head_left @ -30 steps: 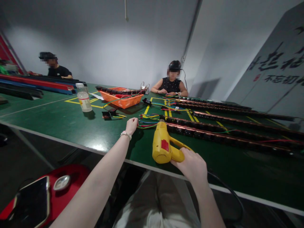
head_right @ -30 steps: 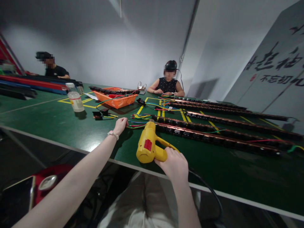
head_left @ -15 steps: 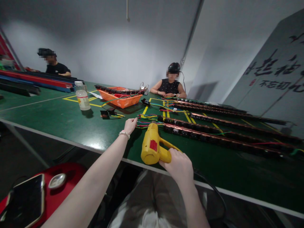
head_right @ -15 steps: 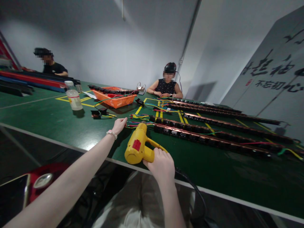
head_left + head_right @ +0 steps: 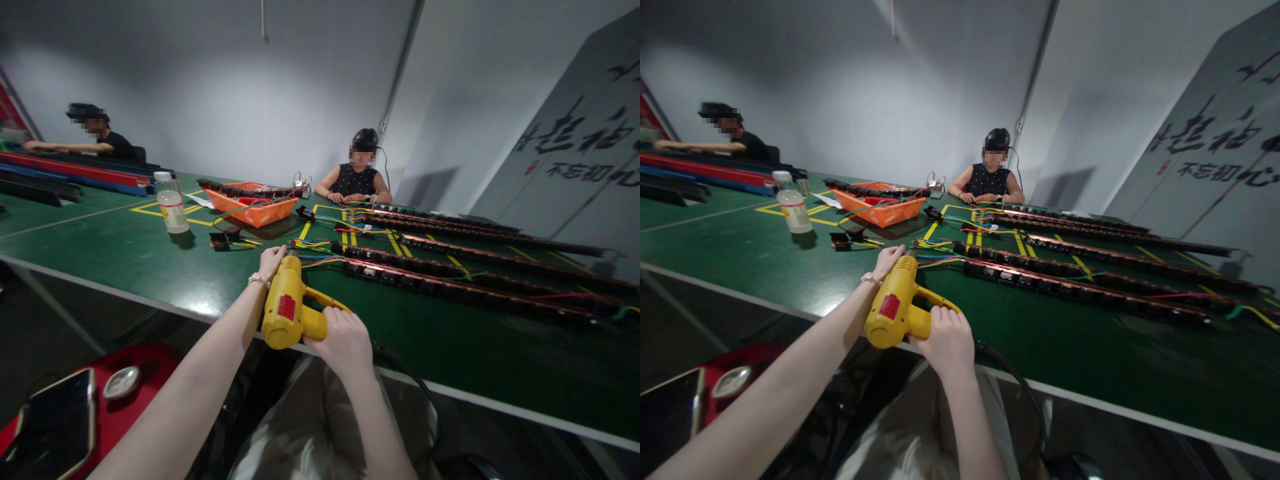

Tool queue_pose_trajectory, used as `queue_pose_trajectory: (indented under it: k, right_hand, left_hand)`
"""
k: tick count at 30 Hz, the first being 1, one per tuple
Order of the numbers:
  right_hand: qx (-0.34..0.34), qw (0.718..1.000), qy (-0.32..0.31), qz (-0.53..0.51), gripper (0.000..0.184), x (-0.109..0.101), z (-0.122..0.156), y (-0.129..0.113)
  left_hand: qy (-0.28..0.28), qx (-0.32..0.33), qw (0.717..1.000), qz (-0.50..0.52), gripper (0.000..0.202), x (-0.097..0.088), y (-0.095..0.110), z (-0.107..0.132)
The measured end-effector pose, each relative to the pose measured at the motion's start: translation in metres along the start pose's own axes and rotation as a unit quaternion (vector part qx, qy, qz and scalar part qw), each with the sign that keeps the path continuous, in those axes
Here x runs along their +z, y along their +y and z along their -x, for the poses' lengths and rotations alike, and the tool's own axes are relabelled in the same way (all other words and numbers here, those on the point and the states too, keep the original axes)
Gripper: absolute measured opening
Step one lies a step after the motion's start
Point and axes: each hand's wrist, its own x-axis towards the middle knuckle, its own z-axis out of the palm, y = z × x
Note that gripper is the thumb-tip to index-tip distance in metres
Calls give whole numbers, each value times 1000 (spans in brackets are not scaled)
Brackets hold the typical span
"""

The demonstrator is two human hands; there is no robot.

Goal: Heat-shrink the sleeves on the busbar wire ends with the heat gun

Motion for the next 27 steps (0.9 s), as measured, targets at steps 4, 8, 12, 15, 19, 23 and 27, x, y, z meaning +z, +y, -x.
queue_pose_trajectory:
  k: [4,8,12,15,19,23,27]
  right_hand:
    - [-5,1000,8,-3,34,2,0,3]
    - [-9,1000,7,-7,32,0,0,9]
    - [5,1000,-8,6,34,-5,1,21]
    - [23,999,-22,24,36,-9,3,32]
    - [43,998,-28,45,34,-14,7,49]
    - [62,995,-12,77,34,-19,11,65]
    - [60,993,5,100,35,-21,15,74]
  left_hand:
    - [0,-2,1000,5,41,-1,0,1]
    - [4,-5,1000,8,41,1,0,1]
    - [4,-12,1000,15,41,5,-5,-2]
    - [-1,-8,1000,24,42,7,-9,-4]
    - [-5,-7,1000,27,43,7,-11,-5]
    - [-4,-6,1000,23,43,6,-9,-4]
    - [-2,-2,1000,19,44,6,-8,-3]
